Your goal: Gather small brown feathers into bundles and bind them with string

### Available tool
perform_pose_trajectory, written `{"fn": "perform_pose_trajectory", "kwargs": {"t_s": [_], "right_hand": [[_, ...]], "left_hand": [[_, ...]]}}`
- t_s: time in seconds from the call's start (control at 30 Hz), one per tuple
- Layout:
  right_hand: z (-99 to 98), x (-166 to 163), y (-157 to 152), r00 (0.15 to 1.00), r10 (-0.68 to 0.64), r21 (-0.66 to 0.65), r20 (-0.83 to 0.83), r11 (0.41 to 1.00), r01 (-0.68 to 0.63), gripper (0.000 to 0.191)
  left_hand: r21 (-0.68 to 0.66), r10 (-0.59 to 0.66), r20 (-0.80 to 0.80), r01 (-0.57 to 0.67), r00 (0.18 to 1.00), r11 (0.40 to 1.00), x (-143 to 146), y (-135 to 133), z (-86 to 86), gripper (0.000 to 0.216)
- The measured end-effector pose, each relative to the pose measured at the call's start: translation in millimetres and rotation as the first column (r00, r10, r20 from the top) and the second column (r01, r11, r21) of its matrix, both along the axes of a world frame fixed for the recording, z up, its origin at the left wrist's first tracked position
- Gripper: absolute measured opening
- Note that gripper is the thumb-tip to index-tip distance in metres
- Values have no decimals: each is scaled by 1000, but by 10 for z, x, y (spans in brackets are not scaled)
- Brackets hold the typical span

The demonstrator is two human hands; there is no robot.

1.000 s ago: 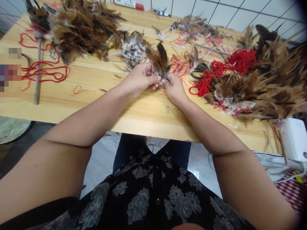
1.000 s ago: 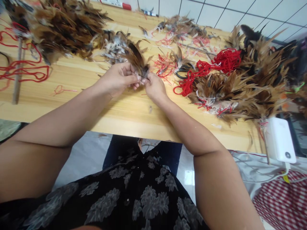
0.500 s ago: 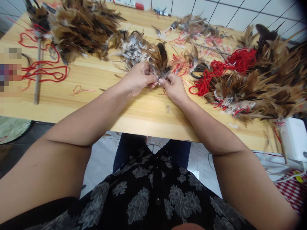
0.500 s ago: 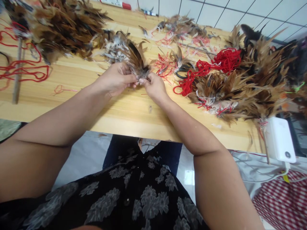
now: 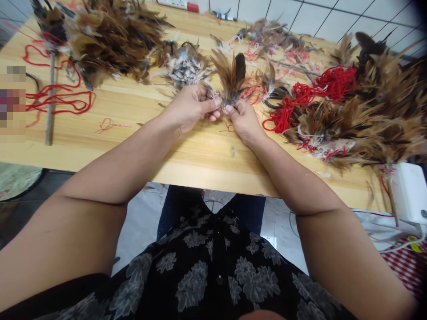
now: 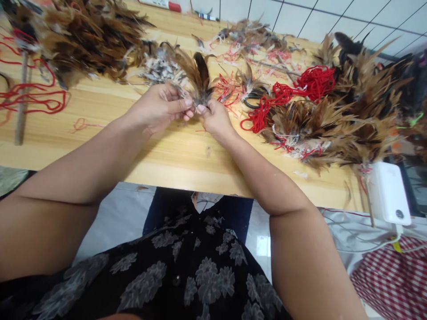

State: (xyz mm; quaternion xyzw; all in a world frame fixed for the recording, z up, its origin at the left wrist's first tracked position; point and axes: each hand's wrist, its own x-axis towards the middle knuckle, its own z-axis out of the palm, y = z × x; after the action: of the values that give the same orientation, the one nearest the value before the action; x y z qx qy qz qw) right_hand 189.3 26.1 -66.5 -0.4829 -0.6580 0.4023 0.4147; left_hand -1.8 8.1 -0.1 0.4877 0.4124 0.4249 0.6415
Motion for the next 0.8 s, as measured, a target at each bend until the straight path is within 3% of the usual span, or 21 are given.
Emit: {"fn": "perform_pose_trajectory", "kwargs": {"t_s": [0.27,0.5,0.8], "right_hand": [[-137,44,67,999,-30,18,28,999,29,39],[-132,50,60,994,-37,44,101,999,32,41],[-131,74,61,990,-29,56,134,998,22,38]], "left_hand": [[-40,-54,-73,51,996,998,-27,-33,46,41],[-5,-114,-146,114,983,993,-75,10,2,38],[3,3,-139,-3,990,1000,-9,-39,21,38]]}}
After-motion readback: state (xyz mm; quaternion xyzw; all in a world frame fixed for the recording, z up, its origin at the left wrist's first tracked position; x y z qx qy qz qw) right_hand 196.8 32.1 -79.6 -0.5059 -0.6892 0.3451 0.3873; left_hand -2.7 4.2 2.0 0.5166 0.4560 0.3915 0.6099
